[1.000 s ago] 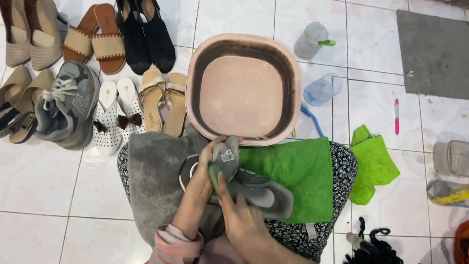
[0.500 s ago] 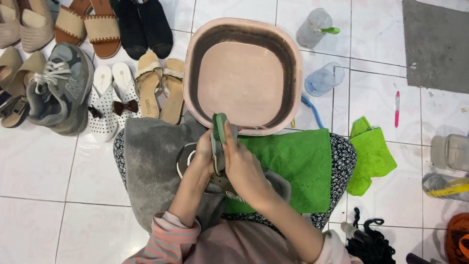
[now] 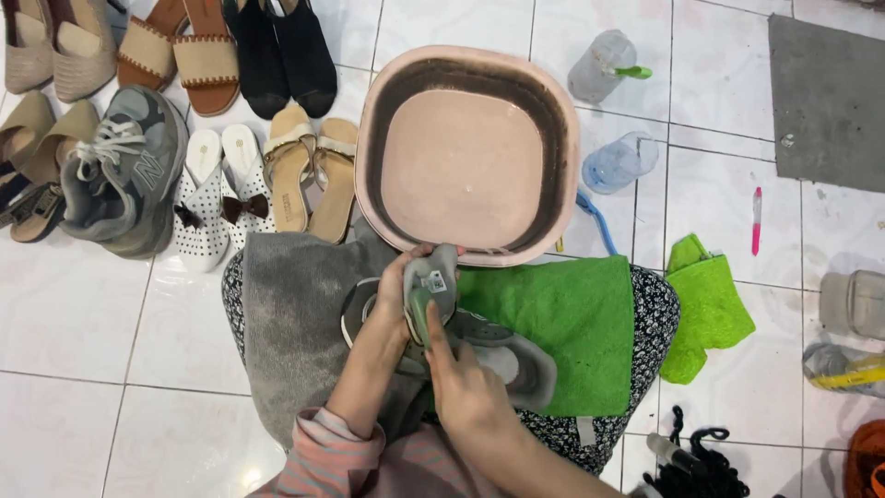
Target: Cleaning the logo and side of a New Balance sneaker using a small brush and water from a basin.
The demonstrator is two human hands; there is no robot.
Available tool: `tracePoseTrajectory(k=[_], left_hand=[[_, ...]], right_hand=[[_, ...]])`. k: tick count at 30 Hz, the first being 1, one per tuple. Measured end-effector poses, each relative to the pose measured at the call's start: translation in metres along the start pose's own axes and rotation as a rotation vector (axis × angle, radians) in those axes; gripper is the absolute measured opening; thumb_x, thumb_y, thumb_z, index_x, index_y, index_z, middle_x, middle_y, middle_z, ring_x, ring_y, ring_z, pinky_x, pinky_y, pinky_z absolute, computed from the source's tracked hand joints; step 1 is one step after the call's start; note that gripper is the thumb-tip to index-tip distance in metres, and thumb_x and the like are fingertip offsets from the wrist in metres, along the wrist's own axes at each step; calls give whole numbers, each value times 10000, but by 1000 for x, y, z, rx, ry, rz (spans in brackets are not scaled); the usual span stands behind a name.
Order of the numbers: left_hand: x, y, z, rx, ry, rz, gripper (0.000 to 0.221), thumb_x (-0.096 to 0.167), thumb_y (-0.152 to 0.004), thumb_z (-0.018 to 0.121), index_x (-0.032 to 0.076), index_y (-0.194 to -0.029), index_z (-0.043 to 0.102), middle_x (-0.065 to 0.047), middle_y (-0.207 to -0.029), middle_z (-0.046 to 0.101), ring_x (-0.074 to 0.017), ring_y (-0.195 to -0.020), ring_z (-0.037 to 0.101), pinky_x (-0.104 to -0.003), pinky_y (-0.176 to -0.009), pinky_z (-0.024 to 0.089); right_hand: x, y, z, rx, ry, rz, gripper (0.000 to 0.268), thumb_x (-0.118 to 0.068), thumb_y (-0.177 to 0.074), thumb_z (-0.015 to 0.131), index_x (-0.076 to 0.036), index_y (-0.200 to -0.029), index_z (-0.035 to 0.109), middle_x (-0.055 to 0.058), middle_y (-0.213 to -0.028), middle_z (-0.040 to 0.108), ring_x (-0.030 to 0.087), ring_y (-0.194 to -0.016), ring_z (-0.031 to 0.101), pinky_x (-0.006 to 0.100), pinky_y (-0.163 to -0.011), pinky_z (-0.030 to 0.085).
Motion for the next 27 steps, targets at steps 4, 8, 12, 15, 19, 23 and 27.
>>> tracePoseTrajectory(k=[4,8,12,15,19,23,27], left_hand=[[-6,-21,-47,93,-49,77,221,335,-934,531,157,-1012,635,-123,-1079,719,-291,-803,672,-451,-636,573],[6,13,11,10,-18,33,514,568,-875,561,191,-1220,621,-164,-1216,690,-415,-952,677,-621,-738,571],[8,17,13,-129,47,45,678,749,-848,524,195,-1238,558,-190,-1409,609,-472,-1093,663,-633,-758,560],[7,21,16,-158,53,58,871,880,-789,466,180,-1303,533,-189,-1445,577,-482,-1110,650,-630,-778,571],[14,28,16,-164,-76,189,1045,928,-775,342,183,-1506,404,-170,-1561,451,-459,-1294,543,-580,-935,523],[16,29,8,-225,-299,309,906,719,-918,466,181,-1607,228,-245,-1622,320,-500,-1416,395,-579,-1073,421],[19,61,32,-25,-634,278,897,290,-853,720,215,-1621,264,-274,-1634,235,-519,-1411,359,-526,-1099,417]], right_hand=[[6,-59,-45,-172,-381,129,609,-280,-1071,389,-204,-1636,177,255,-894,666,444,-672,687,553,-561,544],[92,-138,-47,45,-641,201,529,-312,-1083,466,-175,-1584,370,230,-862,719,404,-763,713,523,-711,565],[189,-187,0,-10,-547,249,565,-350,-993,636,-154,-1475,416,105,-850,710,282,-752,713,446,-701,569],[244,-214,54,-176,-30,322,572,-312,-986,546,-131,-1516,433,222,-1094,704,394,-970,728,560,-780,578],[265,-230,93,-300,307,266,461,-210,-929,545,-166,-1380,627,162,-939,747,356,-805,755,503,-691,571],[169,-198,-34,-481,-51,240,526,-301,-945,611,-135,-1444,607,307,-1239,695,509,-1171,647,572,-1006,492],[144,-159,-117,-172,-242,172,505,-228,-977,592,-152,-1475,562,324,-1223,669,574,-1115,614,637,-950,479]])
Point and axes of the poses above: each hand's wrist, its own y-axis away from the middle knuckle, its own z-axis out of the palm, x = y × z, the point moved 5 cm from there along -y, towards the middle knuckle
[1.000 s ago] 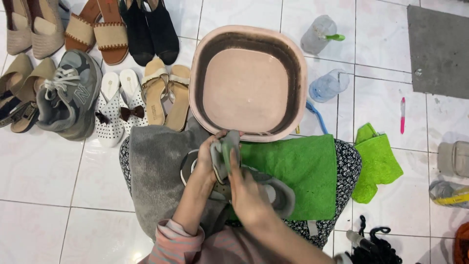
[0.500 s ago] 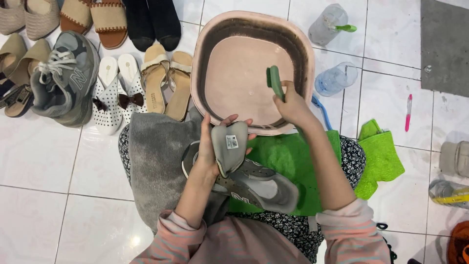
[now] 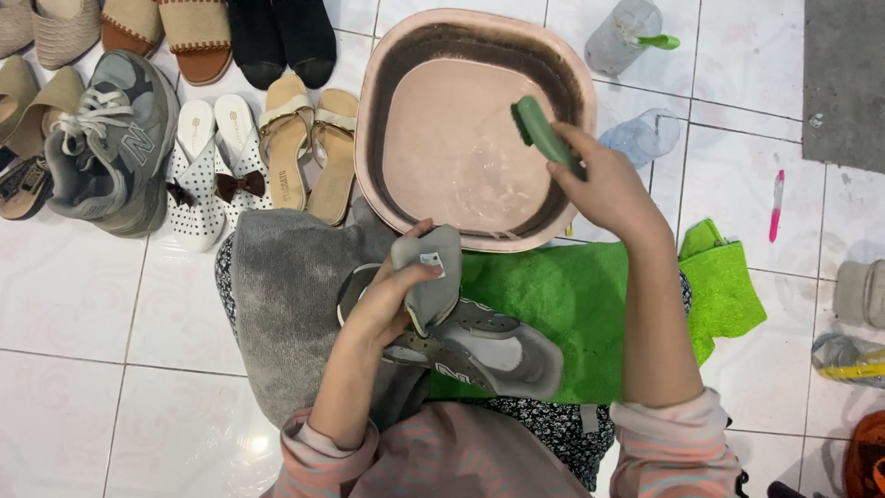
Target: Cleaning the logo and side of a New Balance sneaker using a small brush and water from a basin.
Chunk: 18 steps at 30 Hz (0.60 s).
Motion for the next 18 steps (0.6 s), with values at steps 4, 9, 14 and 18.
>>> tracePoseTrajectory(k=[4,9,14,18], left_hand=[[-26,-4,-21,276,264,-236,883,186,-726,679,74,-1553,391,-290,-1463,490,-455,-1183,570,-524,-927,522],[-24,4,-25,461,462,-276,875,245,-697,706,-32,-1477,423,-266,-1217,646,-402,-966,657,-524,-819,537],[23,22,17,470,495,-277,712,275,-729,696,-32,-1352,537,-199,-1119,654,-317,-934,647,-430,-823,545],[49,37,43,490,504,-296,630,303,-764,667,-26,-1292,569,-158,-1121,645,-293,-958,646,-423,-859,546]], right_hand=[[-3,39,13,457,-263,-167,562,-57,-1023,577,-17,-1552,392,400,-1277,579,619,-1079,580,666,-845,493],[63,22,114,16,378,147,538,-269,-929,654,-326,-1459,579,145,-1225,689,428,-1013,718,563,-887,572],[58,32,108,224,251,160,501,-228,-987,601,-198,-1486,567,215,-1072,698,475,-873,730,596,-736,594],[4,68,59,291,68,124,527,-174,-1010,570,-127,-1530,492,292,-1117,668,545,-964,688,657,-782,562]])
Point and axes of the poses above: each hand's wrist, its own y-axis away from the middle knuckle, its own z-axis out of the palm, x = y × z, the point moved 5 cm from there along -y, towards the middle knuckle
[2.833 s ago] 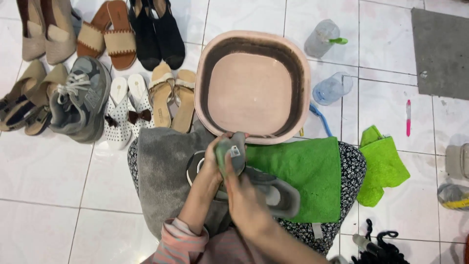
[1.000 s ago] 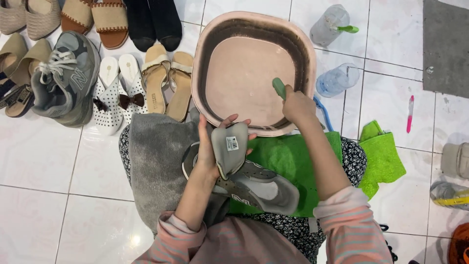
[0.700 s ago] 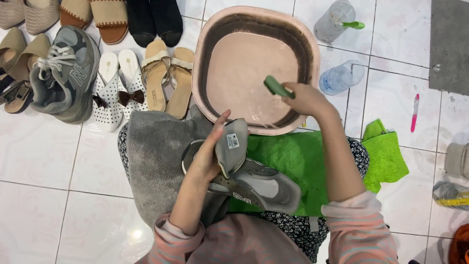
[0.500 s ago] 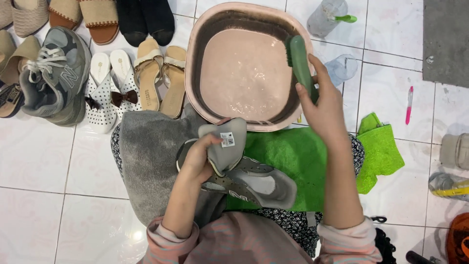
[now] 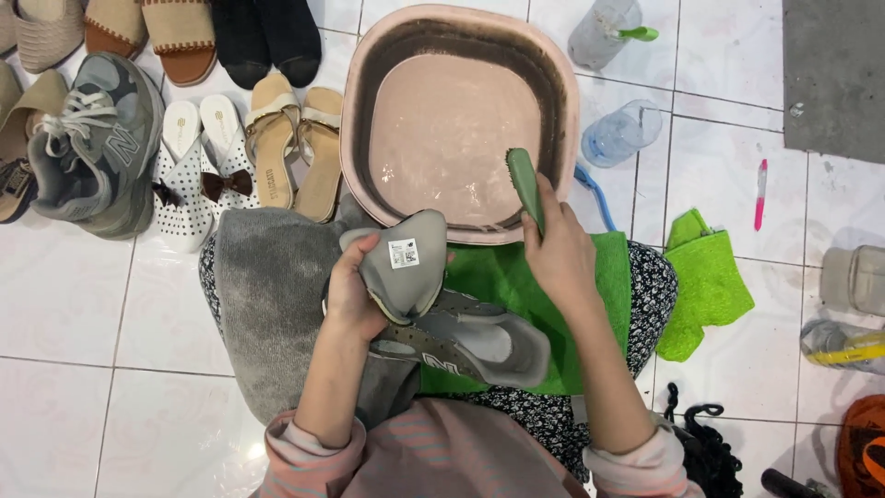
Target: Cleaning the logo and side of a New Balance sneaker using a small brush and water from a basin.
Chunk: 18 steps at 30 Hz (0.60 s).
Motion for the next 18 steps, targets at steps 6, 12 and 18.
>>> tracePoseTrajectory(k=[6,12,18], left_hand=[[-8,-30,-22,-45,-58,2,741,180,-720,675,-88,-1395,526,-192,-1185,656,-287,-1033,651,-475,-970,497],[-17,-53,-39,-604,112,36,782,264,-752,580,-122,-1420,459,-409,-1306,569,-469,-1198,593,-437,-972,496],[-26,-77,-68,-283,65,90,482,256,-738,580,89,-1190,602,-152,-1082,654,-317,-960,577,-430,-777,479]], right_hand=[[-60,73,-17,-215,-523,31,621,-319,-1027,405,-158,-1613,276,385,-1240,612,632,-1012,631,691,-792,593],[-63,137,75,-158,45,-282,649,-355,-1054,487,-264,-1629,198,117,-879,567,359,-469,594,506,-402,489],[-74,102,71,-134,32,-181,669,-310,-1080,461,-221,-1648,118,195,-812,572,478,-552,615,588,-462,491]])
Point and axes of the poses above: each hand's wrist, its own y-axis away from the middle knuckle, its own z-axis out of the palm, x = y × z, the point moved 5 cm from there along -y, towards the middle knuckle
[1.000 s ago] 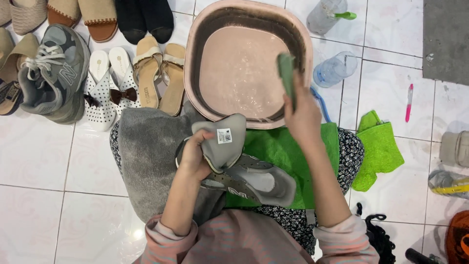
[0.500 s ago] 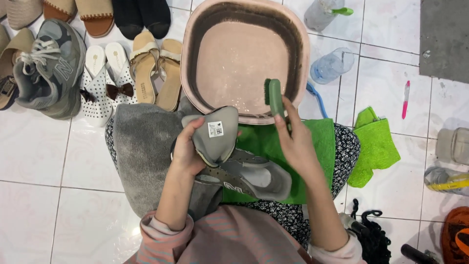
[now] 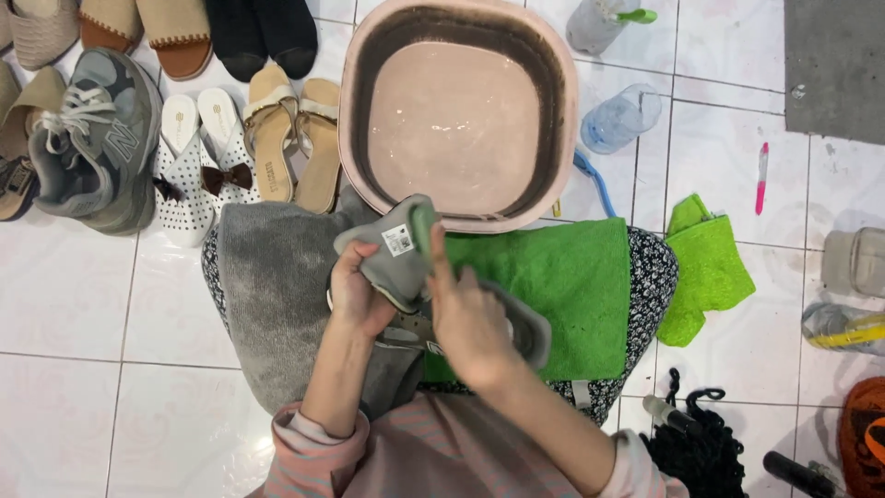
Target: Cleaning the logo and side of a New Balance sneaker using a small brush and water from a basin.
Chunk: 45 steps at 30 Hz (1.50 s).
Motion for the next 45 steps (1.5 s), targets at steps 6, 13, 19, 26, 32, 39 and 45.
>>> tracePoseTrajectory(k=[6,13,19,26,32,39,45], left_hand=[[-4,-15,-14,89,165,-32,462,257,-728,554,74,-1145,631,-131,-1065,700,-336,-971,631,-420,-869,511],[8,-10,0,-25,167,7,622,252,-710,538,-11,-1274,524,-217,-1197,608,-363,-1097,572,-450,-952,456],[2,-5,10,-53,180,-8,649,225,-708,539,-9,-1313,526,-214,-1233,609,-359,-1124,570,-427,-974,470],[-4,-23,-12,66,192,26,449,216,-730,540,62,-1142,628,-123,-1059,694,-313,-971,642,-407,-907,516],[2,-6,-4,91,150,-25,557,246,-719,542,22,-1224,606,-189,-1122,684,-364,-1017,635,-472,-924,515],[-2,-11,-5,56,132,20,467,223,-743,540,76,-1180,617,-133,-1119,678,-311,-987,613,-395,-830,515],[-1,-23,-15,113,172,-7,490,259,-733,523,78,-1183,593,-134,-1091,668,-313,-987,607,-432,-854,510]], right_hand=[[-15,18,-16,112,347,-279,642,-363,-1045,483,-92,-1598,303,100,-742,548,213,-485,556,347,-340,439],[-32,42,8,29,437,-177,917,-163,-801,577,-57,-1621,181,75,-739,566,189,-425,603,353,-335,504],[-23,-19,-12,64,343,-65,701,-206,-970,480,-67,-1609,228,113,-719,615,315,-435,657,459,-296,482],[-17,23,9,66,489,-168,760,-171,-889,519,-30,-1597,283,118,-667,606,162,-436,568,311,-333,426],[-26,19,12,71,525,-119,799,-145,-853,541,-2,-1593,275,79,-636,633,175,-485,622,297,-399,486],[-9,-16,-16,-203,37,28,660,-255,-1076,362,-13,-1635,106,193,-687,618,425,-545,639,529,-425,505],[-16,32,14,-304,315,-66,1008,-93,-790,593,-21,-1640,56,201,-764,640,324,-545,683,460,-451,561]])
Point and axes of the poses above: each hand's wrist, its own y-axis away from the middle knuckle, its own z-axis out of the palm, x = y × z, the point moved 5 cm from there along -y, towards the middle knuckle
